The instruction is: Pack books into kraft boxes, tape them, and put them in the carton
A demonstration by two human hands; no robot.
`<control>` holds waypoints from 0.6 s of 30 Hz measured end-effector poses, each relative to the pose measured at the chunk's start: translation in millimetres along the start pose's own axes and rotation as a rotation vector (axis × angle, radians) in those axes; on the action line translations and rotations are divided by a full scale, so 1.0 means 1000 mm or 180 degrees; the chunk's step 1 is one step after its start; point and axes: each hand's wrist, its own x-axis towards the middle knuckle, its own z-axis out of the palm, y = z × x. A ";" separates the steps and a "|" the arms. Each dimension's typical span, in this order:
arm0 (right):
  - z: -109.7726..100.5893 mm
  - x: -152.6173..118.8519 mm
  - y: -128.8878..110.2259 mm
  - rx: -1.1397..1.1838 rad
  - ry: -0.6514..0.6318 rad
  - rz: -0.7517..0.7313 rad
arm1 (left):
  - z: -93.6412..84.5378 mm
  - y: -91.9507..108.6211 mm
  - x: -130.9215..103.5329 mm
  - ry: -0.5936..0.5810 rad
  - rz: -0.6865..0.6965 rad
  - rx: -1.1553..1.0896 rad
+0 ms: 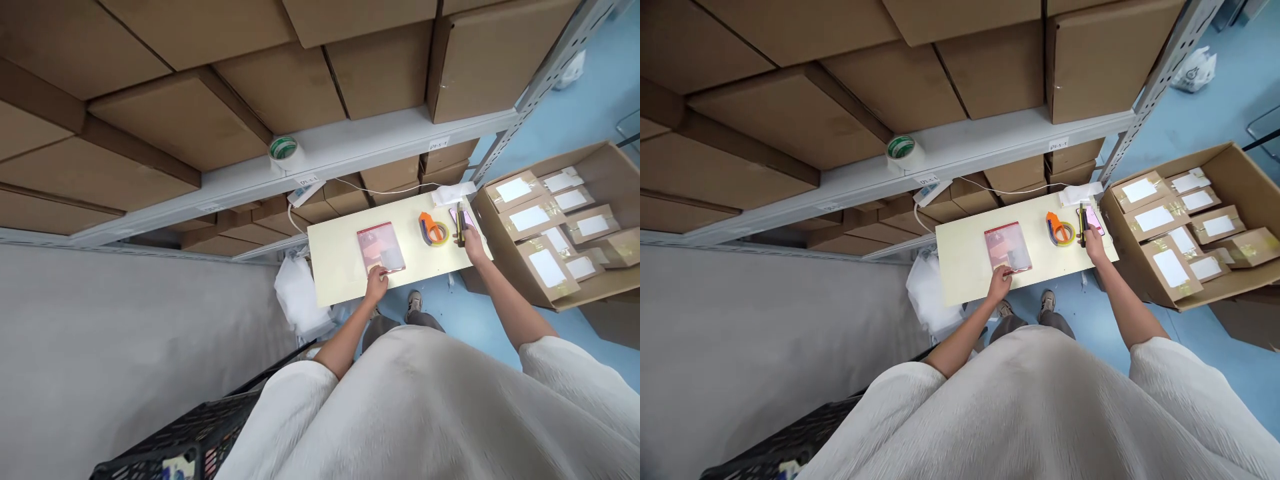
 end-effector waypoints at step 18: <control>0.247 -0.133 -0.043 0.0040 -0.1353 -0.0173 | -0.156 -0.128 -0.016 0.0026 -0.0410 0.0333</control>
